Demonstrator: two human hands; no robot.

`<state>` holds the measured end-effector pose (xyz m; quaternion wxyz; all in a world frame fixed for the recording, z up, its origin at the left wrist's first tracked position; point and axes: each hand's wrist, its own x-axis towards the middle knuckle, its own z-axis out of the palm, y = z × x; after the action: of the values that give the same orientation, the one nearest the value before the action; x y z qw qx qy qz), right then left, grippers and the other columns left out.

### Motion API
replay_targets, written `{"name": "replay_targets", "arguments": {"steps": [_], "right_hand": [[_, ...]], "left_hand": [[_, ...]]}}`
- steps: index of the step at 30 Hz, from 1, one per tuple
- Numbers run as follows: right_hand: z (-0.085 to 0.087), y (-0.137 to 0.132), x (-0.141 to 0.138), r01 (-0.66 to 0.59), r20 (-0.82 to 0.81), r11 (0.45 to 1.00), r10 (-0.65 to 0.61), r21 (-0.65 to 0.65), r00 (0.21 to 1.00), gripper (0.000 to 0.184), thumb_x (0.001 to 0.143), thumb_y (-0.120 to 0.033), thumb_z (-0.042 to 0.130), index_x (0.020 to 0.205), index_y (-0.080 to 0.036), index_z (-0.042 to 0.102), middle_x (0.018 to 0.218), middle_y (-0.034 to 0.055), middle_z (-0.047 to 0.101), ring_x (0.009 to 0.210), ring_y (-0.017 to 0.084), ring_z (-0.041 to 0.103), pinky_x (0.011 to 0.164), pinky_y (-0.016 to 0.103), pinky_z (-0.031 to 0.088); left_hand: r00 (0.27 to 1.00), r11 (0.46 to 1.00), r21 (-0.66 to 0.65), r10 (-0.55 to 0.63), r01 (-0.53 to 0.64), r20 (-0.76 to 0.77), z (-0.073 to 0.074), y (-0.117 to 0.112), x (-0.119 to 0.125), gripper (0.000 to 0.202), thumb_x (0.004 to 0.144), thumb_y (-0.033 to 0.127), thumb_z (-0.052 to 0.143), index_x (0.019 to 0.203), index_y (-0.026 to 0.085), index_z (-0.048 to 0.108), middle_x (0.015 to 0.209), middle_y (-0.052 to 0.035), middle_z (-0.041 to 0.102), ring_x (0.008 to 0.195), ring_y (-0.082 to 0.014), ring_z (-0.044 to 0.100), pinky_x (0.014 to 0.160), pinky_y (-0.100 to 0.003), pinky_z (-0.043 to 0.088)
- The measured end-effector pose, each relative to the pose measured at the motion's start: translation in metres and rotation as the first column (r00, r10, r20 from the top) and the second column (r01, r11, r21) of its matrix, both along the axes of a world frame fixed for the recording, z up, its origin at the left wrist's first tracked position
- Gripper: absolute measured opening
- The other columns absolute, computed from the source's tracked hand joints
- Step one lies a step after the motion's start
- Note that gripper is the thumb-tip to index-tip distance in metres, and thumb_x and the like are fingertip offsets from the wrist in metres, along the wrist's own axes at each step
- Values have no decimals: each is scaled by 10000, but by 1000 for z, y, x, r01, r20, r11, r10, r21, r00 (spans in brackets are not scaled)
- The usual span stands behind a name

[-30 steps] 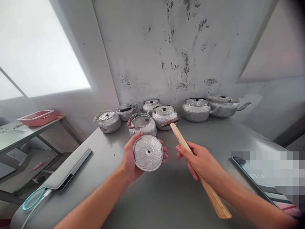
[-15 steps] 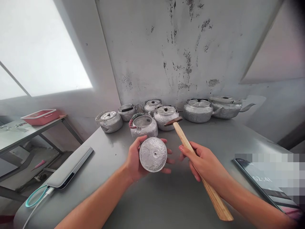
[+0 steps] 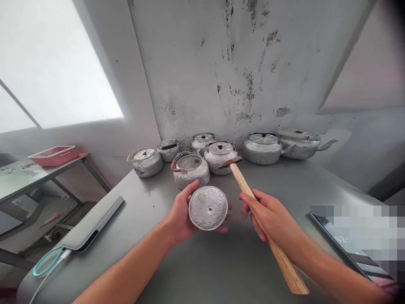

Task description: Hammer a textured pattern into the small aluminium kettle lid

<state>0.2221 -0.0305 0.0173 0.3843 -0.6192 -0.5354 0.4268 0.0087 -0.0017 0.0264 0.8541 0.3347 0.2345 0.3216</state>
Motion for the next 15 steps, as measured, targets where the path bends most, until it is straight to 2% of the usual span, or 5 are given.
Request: {"name": "replay_targets", "arguments": {"steps": [4,7,10,12,15], "right_hand": [[-2,1,0,-1,-37,1000,1,-11,999,406,920,-603,464,770,-237,558,536,-66,539,332,86,394,411,251,333],[0,0,0,1,-69,1000,-2,-18,998,372,931,-587,461,825,-242,550,631,-67,576,332,69,409,397,242,322],[3,-1,-1,9,-100,1000,-11,-21,995,331,937,-563,463,878,-248,545,640,-77,557,344,65,416,397,234,336],[3,-2,0,14,-115,1000,-16,-18,993,319,947,-549,448,941,-250,559,626,-83,543,348,65,413,404,231,341],[2,0,2,16,-135,1000,-18,-13,991,347,959,-557,413,1069,-264,561,608,-92,528,339,68,406,399,233,320]], "left_hand": [[998,998,7,-59,59,10,-1,0,-2,724,875,630,411,1262,53,613,1143,-214,684,1063,-390,659,886,-537,513],[997,996,56,-67,68,-23,-2,-2,-2,588,784,412,550,1282,102,599,1083,-170,698,1053,-371,658,873,-521,514],[980,993,114,37,-15,-197,-2,-3,1,512,687,240,619,1190,144,637,980,-111,703,899,-269,681,768,-361,518],[925,977,195,148,-83,-351,-2,-1,3,412,687,210,661,1096,162,658,914,-67,690,777,-187,650,669,-266,467],[823,937,344,237,-54,-517,-6,5,2,369,702,223,702,1066,185,656,870,-31,678,718,-157,613,645,-258,430]]}}
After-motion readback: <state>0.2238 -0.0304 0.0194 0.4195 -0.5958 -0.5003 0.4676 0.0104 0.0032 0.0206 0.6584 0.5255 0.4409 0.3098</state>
